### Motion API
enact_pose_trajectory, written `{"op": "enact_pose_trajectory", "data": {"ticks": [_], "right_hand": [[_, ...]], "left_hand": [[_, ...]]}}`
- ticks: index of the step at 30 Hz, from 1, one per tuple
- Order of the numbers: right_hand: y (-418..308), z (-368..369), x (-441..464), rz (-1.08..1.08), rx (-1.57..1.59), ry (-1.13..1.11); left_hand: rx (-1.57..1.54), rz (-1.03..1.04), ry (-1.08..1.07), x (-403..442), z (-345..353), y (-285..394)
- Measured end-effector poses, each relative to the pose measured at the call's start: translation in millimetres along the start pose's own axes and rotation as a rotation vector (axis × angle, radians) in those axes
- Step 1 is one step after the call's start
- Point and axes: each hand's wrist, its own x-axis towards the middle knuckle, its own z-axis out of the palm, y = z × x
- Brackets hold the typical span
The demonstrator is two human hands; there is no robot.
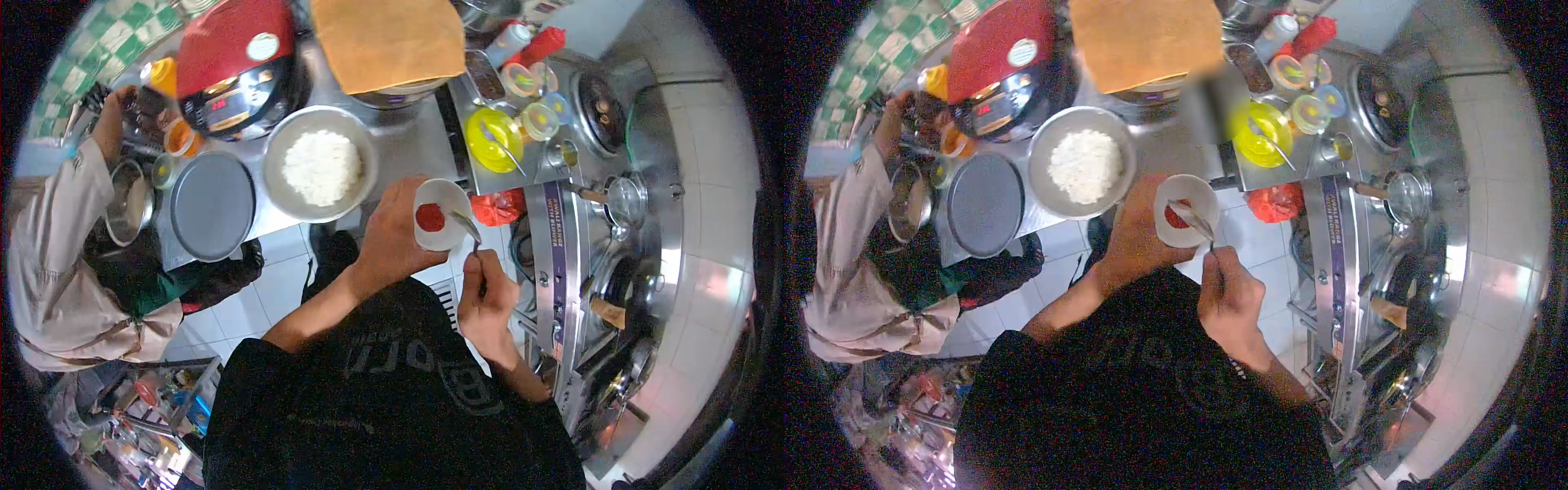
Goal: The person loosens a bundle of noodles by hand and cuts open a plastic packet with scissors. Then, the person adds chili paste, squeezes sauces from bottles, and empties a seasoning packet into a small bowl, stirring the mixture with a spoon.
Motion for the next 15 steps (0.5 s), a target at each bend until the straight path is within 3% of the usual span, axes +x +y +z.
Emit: {"op": "enact_pose_trajectory", "data": {"ticks": [3, 11, 13, 15], "right_hand": [[31, -15, 5, 0.055, -0.013, -0.073], [46, -61, 46, 0.236, 0.039, 0.149], [68, -53, 58, 0.306, -0.004, 0.002], [83, -49, 68, 0.289, -0.02, 0.043]], "left_hand": [[-0.01, 0.027, -0.039, 15, 33, 5], [-0.049, 0.056, -0.169, 82, 90, 4], [-0.078, 0.026, -0.161, 99, 97, 5], [-0.098, 0.071, -0.171, 112, 104, -3]]}}
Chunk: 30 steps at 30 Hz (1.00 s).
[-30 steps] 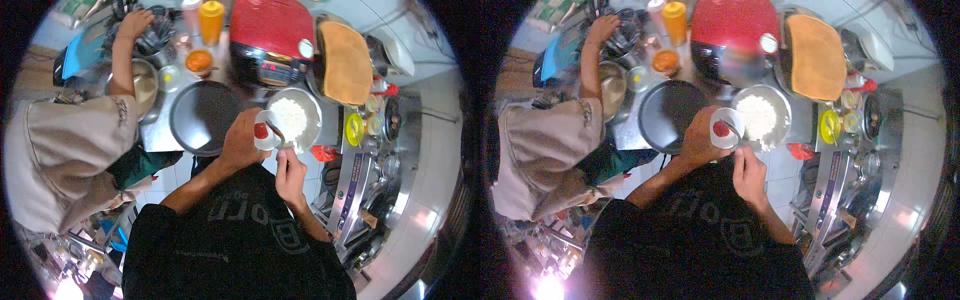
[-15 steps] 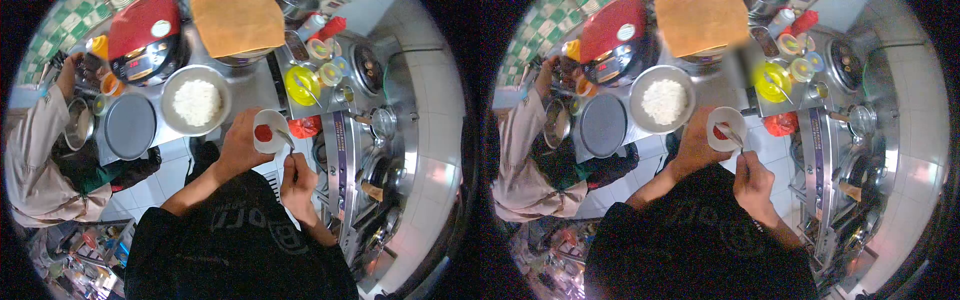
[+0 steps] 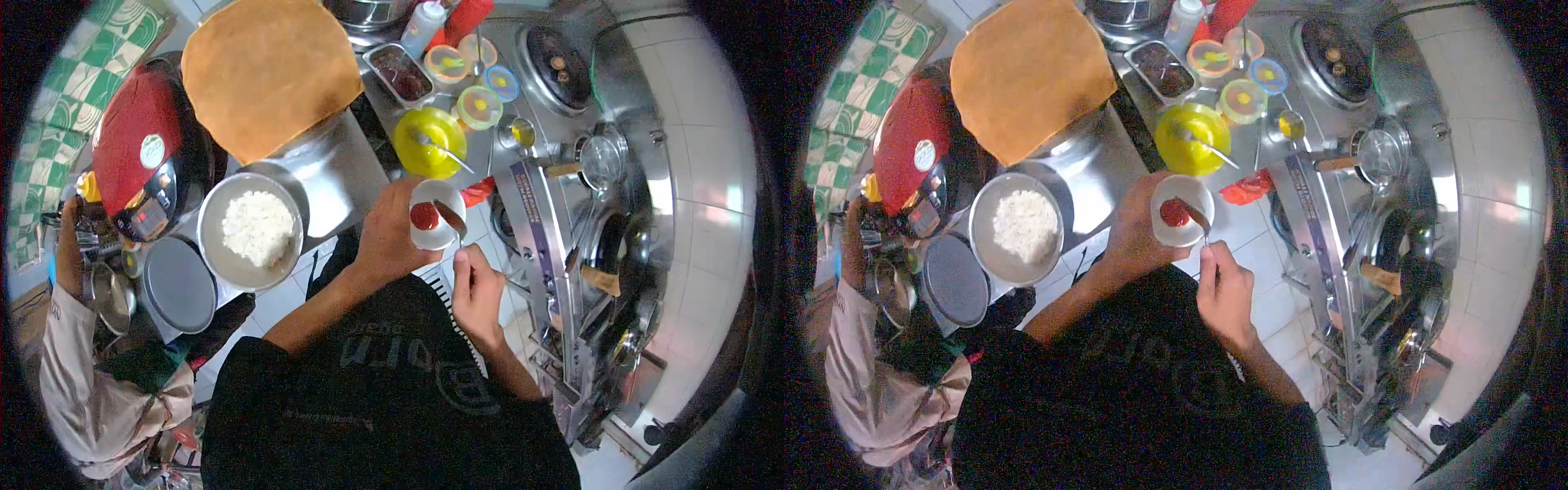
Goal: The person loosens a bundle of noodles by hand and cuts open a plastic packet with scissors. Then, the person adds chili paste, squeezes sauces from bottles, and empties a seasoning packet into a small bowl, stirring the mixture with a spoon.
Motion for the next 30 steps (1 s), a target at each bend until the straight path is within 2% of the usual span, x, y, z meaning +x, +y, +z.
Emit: {"op": "enact_pose_trajectory", "data": {"ticks": [4, 6, 7, 8, 10, 11, 14, 15, 16, 18, 20, 22, 24, 26, 27, 28, 30], "right_hand": [[-19, -20, 19, 0.084, 0.107, 0.043], [-28, -27, 27, 0.066, 0.118, 0.136], [-16, -22, 30, -0.032, 0.041, 0.172], [-7, -18, 37, -0.04, 0.042, 0.157], [5, -14, 55, 0.038, 0.015, -0.108], [9, -18, 61, 0.1, 0.053, -0.149], [5, -38, 80, 0.011, 0.108, -0.195], [4, -38, 85, -0.018, 0.035, -0.134], [13, -39, 96, -0.044, 0.035, -0.159], [41, -28, 117, -0.168, 0.014, -0.353], [62, -29, 136, -0.27, 0.114, -0.375], [70, -32, 156, 0.167, 0.44, -0.739], [58, -34, 170, 0.292, 0.534, -0.854], [59, -24, 181, 0.307, 0.598, -1.036], [62, -12, 181, 0.197, 0.567, -1.027], [58, -4, 184, 0.18, 0.575, -1.042], [50, 9, 187, 0.301, 0.6, -1.154]], "left_hand": [[0.021, 0.035, -0.017, 19, 16, -15], [0.026, 0.037, -0.017, 28, 16, -18], [0.033, 0.035, -0.01, 31, 16, -17], [0.04, 0.032, -0.003, 35, 17, -16], [0.051, -0.035, 0.021, 42, 15, -10], [0.062, -0.049, 0.054, 48, 17, -11], [0.097, -0.07, 0.159, 49, 24, -13], [0.13, -0.081, 0.204, 50, 29, -14], [0.161, -0.093, 0.251, 51, 35, -14], [0.204, -0.163, 0.265, 53, 45, -13], [0.149, -0.212, 0.381, 51, 48, -8], [0.139, -0.25, 0.448, 44, 51, -4], [0.168, -0.257, 0.507, 41, 53, -2], [0.217, -0.266, 0.532, 31, 56, -11], [0.238, -0.301, 0.575, 25, 58, -18], [0.257, -0.334, 0.617, 20, 59, -26], [0.272, -0.344, 0.681, 9, 57, -46]]}}
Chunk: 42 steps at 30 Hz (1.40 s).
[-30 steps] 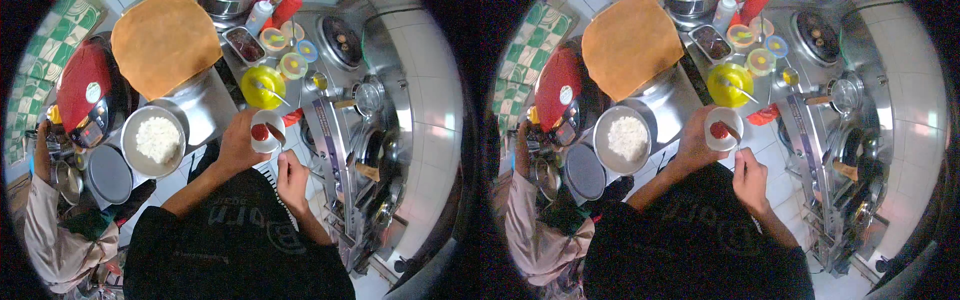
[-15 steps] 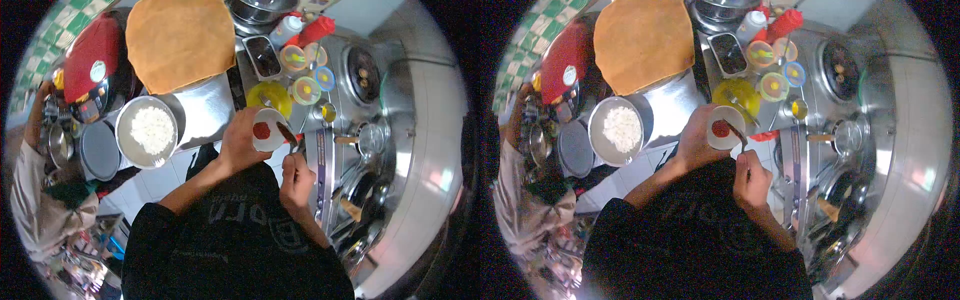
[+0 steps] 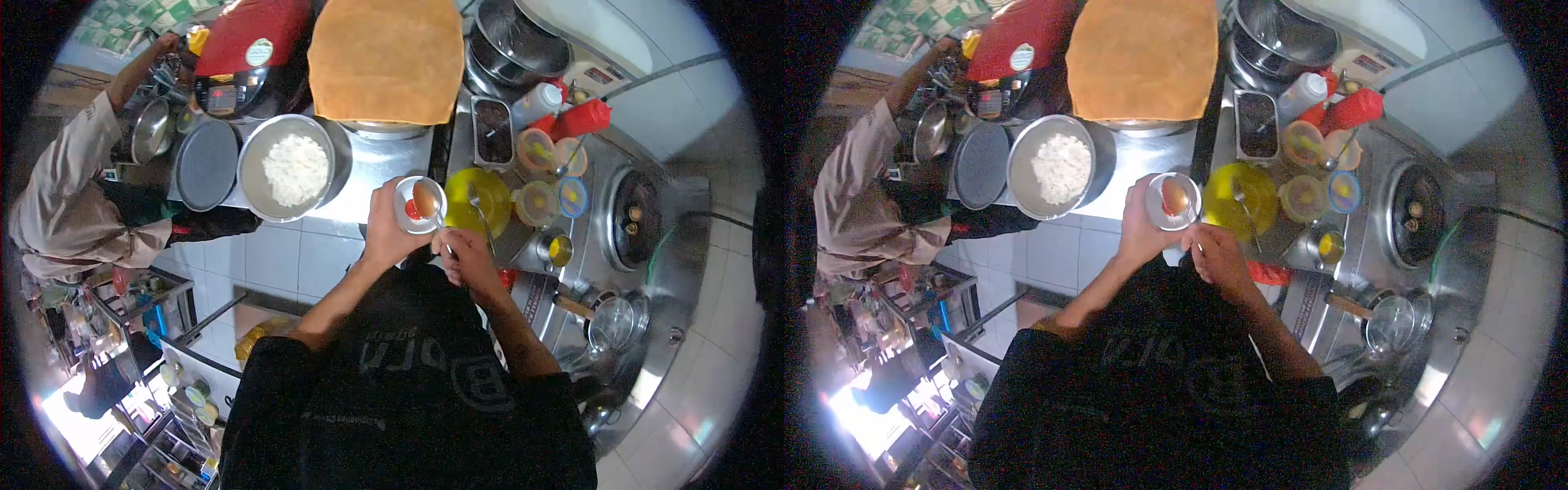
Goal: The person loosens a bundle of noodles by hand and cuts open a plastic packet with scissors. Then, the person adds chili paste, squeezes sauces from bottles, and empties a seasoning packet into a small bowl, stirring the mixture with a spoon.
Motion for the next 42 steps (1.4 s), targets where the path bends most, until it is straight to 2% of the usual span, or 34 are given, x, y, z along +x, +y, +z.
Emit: {"op": "enact_pose_trajectory", "data": {"ticks": [4, 6, 10, 11, 13, 15, 17, 18, 19, 21, 22, 24, 27, 28, 30, 32, 33, 34, 36, 38, 39, 41, 42], "right_hand": [[10, 9, 27, -0.056, -0.008, -0.046], [16, 15, 31, -0.085, -0.03, -0.017], [29, 16, 49, -0.04, -0.001, 0.036], [40, 16, 56, -0.195, -0.097, 0.023], [36, 23, 53, -0.354, -0.194, 0.051], [25, 32, 50, -0.077, 0.129, 0.081], [27, 32, 54, -0.087, 0.097, 0.125], [28, 33, 56, -0.087, 0.063, 0.158], [26, 36, 53, -0.157, 0.049, 0.148], [22, 47, 50, -0.106, 0.118, 0.138], [21, 50, 49, -0.051, 0.18, 0.116], [18, 45, 48, -0.101, 0.185, 0.049], [-10, 39, 32, -0.196, 0.232, -0.196], [-17, 27, 29, -0.208, 0.236, -0.195], [-32, -5, 25, -0.297, -0.371, -0.034], [-32, -64, 41, -0.88, -0.848, 0.595], [-72, -82, 31, -0.795, -0.781, 0.708], [-75, -128, 60, -0.886, -0.951, 0.963], [-126, -185, 83, -0.84, -0.931, 0.976], [-152, -223, 113, -0.965, -1.11, 0.996], [-160, -236, 127, -0.976, -1.102, 0.993], [-174, -251, 155, -0.637, -1.211, 1.003], [-174, -255, 161, -0.65, -1.205, 0.996]], "left_hand": [[0.117, -0.062, 0.068, 6, -6, -44], [0.185, -0.164, 0.139, 6, -9, -63], [0.146, -0.13, 0.169, 11, -9, -100], [0.068, -0.202, 0.121, 12, -9, -100], [0.113, -0.169, 0.137, 5, -4, -111], [0.043, -0.109, 0.155, -16, -6, -117], [-0.083, -0.229, 0.205, -47, -14, -96], [-0.12, -0.381, 0.244, -49, -30, -51], [-0.119, -0.37, 0.235, -40, -47, -23], [-0.697, -0.872, -0.373, -28, -70, 16], [-0.689, -0.864, -0.379, -26, -67, 27], [-0.666, -0.679, -0.338, -23, -50, 46], [-0.715, -0.649, -0.28, -20, -48, 55], [-0.734, -0.61, -0.271, -20, -49, 58], [-0.719, -0.613, -0.243, -21, -56, 60], [-0.706, -0.613, -0.206, -26, -63, 60], [-0.672, -0.624, -0.153, -30, -67, 59], [-0.637, -0.636, -0.099, -33, -71, 58], [-0.628, -0.625, -0.076, -39, -76, 54], [-0.624, -0.653, -0.053, -44, -78, 50], [-0.609, -0.639, -0.051, -46, -79, 51], [-0.601, -0.63, -0.046, -47, -78, 56], [-0.597, -0.634, -0.05, -49, -78, 59]]}}
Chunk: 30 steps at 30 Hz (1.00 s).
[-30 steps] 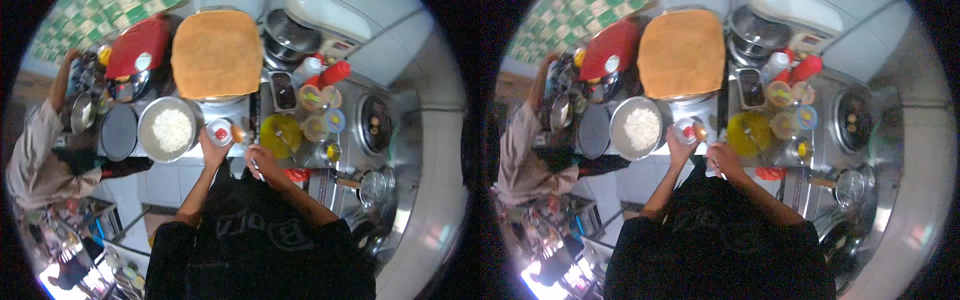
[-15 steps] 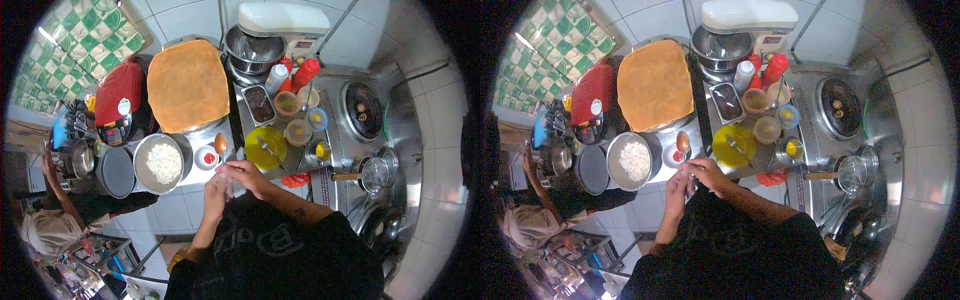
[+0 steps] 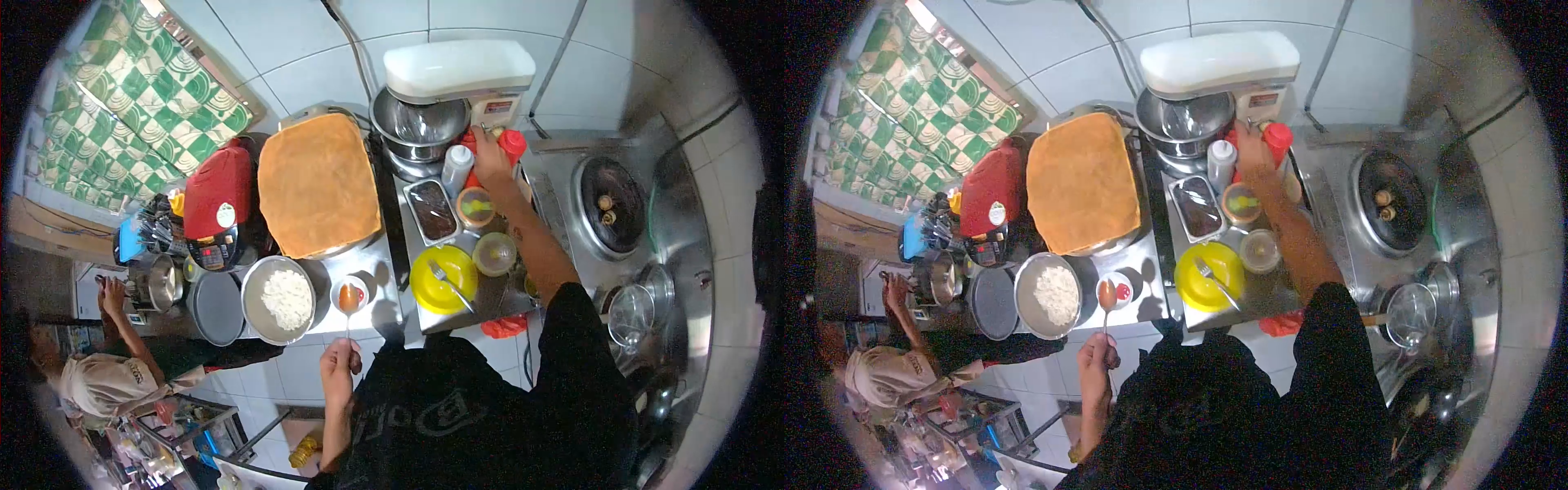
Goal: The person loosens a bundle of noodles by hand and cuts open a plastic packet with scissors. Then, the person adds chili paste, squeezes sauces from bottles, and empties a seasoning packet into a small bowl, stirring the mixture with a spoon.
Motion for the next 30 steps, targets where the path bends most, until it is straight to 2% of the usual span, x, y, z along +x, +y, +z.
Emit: {"op": "enact_pose_trajectory", "data": {"ticks": [2, 6, 8, 13, 17, 23, 26, 29, 30], "right_hand": [[7, 10, 5, -0.125, -0.074, 0.012], [10, 20, -1, -0.093, -0.062, -0.007], [14, 25, -4, -0.15, -0.062, 0.077], [1, -6, -26, -0.078, -0.001, 0.068], [14, 0, -32, -0.144, -0.037, 0.159], [0, -35, -36, -0.115, -0.011, 0.028], [-9, -62, -39, -0.045, 0.044, 0.058], [-26, -105, -41, -0.183, 0.045, 0.161], [-43, -129, -41, -0.11, 0.005, 0.175]], "left_hand": [[-0.024, 0.016, 0.007, -1, 1, -2], [-0.019, -0.005, 0.055, -4, 5, -4], [-0.031, -0.015, 0.056, -4, 5, -7], [-0.013, -0.029, 0.084, -3, 10, 0], [0.004, -0.009, 0.065, 1, 10, -3], [0.027, -0.044, 0.06, 2, 14, 9], [0.024, -0.023, 0.038, 3, 12, 11], [0.014, -0.051, 0.031, 6, 6, 7], [0.007, -0.059, 0.033, 5, 7, 10]]}}
